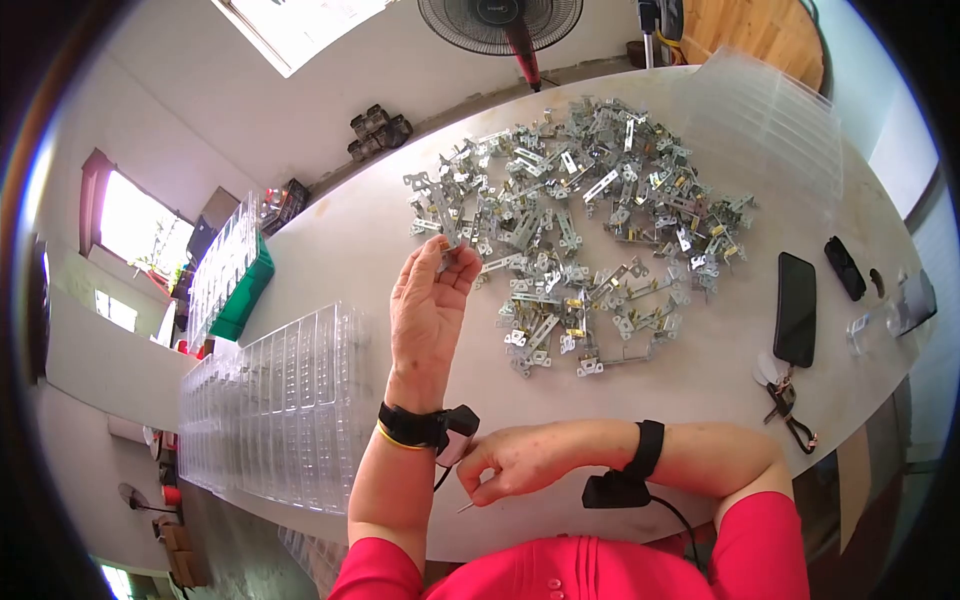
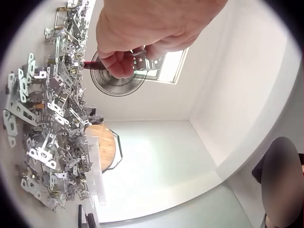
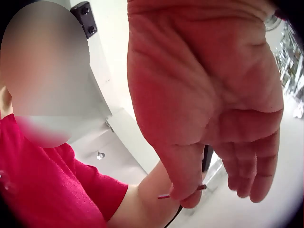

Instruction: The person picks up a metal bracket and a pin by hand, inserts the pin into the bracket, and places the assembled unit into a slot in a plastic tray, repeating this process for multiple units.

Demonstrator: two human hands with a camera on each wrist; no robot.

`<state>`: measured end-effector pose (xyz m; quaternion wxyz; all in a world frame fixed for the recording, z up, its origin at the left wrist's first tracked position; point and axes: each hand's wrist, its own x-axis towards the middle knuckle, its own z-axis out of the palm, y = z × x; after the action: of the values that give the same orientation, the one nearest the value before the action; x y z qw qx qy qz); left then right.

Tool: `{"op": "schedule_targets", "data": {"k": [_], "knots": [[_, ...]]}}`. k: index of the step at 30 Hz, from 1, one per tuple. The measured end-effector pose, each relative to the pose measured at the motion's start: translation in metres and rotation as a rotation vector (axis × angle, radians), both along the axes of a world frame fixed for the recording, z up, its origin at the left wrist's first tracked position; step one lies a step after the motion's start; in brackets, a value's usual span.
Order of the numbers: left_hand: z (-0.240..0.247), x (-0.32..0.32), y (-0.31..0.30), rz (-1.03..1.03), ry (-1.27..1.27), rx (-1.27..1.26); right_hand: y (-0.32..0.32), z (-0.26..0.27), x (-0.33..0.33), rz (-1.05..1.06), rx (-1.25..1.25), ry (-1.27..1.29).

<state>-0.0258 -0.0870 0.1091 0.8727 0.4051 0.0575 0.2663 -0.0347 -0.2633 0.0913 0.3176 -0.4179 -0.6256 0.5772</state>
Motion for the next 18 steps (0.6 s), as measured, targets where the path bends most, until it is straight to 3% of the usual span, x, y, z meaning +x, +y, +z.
{"op": "schedule_targets", "data": {"k": [4,6,9,18], "knots": [[-0.004,0.001,0.002,0.023,0.021,-0.040,0.005,-0.010,0.002,0.050,-0.102,0.108],[-0.005,0.001,0.004,0.024,0.027,-0.052,0.009,-0.031,-0.004,0.079,-0.138,0.447],[-0.009,0.002,0.007,-0.005,0.027,-0.093,0.012,-0.038,-0.003,0.131,-0.134,0.520],[-0.008,0.003,0.010,-0.051,0.029,-0.208,0.011,-0.043,-0.013,0.087,-0.039,0.435]]}}
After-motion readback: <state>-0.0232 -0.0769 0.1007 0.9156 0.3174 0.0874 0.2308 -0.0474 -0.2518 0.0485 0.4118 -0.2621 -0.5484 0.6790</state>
